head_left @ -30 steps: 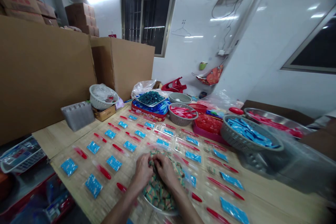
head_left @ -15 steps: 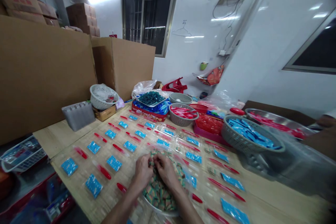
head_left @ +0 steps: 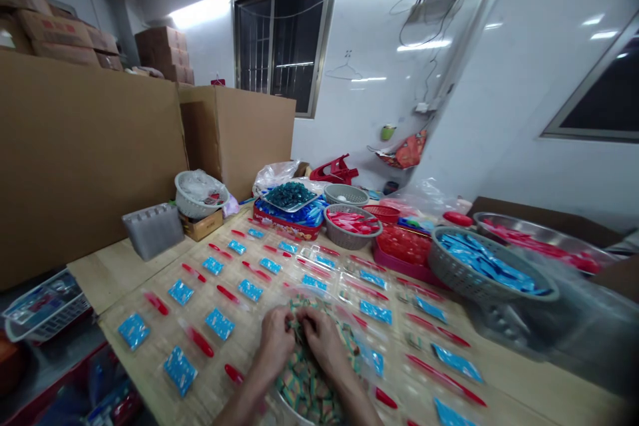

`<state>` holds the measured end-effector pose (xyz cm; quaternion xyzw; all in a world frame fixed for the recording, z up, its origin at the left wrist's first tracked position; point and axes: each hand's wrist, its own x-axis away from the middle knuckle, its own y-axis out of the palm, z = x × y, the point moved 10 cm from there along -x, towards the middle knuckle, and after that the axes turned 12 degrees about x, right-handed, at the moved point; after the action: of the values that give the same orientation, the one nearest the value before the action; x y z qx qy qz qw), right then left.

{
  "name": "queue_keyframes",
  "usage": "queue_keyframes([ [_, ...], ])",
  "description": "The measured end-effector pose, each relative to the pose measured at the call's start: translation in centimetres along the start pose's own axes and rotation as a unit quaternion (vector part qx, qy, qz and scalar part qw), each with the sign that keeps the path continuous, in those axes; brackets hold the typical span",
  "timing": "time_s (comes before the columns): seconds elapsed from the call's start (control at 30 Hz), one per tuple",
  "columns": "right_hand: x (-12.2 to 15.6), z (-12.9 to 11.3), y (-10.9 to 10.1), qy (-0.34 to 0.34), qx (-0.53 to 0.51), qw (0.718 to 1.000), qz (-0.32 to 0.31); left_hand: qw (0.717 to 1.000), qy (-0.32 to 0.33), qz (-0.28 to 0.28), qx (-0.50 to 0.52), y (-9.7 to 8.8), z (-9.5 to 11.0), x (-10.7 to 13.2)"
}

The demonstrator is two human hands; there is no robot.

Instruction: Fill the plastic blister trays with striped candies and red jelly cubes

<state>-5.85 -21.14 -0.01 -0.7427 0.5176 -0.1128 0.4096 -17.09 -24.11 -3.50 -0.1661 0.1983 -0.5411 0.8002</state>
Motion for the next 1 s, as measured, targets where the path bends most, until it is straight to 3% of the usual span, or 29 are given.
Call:
queue_keyframes([
  [0.17, 0.5, -0.7, -0.4, -0.043, -0.037, 0.998, 0.000, 0.998, -0.009, 0.005, 0.055, -0.3, 0.0, 0.0],
  [0.47, 0.7, 0.4, 0.0, -0.021, 0.028, 0.999, 0.008, 0.999, -0.005, -0.007, 0.043, 0.2, 0.2, -0.2],
  [0.63, 1.5, -1.6, -1.3, -0.044, 0.038, 0.998, 0.022, 0.991, 0.020, -0.018, 0.132, 0.1, 0.6, 0.1],
  [0.7, 1.3, -1.7, -3.3, -0.021, 0.006, 0.997, 0.077, 0.985, 0.032, 0.015, 0.167, -0.8, 0.3, -0.1],
  [0.8, 1.0, -0.1, -7.3, 0.031, -0.096, 0.983, 0.152, 0.983, 0.026, 0.003, 0.180, -0.9, -0.4, -1.0],
  [0.9, 2.2, 3.6, -12.4, 0.075, -0.158, 0.964, 0.202, 0.981, 0.016, -0.013, 0.195, -0.8, -0.5, -1.3],
  [1.0, 4.7, 8.7, -16.0, 0.119, -0.138, 0.966, 0.182, 0.979, 0.017, -0.024, 0.202, -0.7, 0.0, -1.1],
])
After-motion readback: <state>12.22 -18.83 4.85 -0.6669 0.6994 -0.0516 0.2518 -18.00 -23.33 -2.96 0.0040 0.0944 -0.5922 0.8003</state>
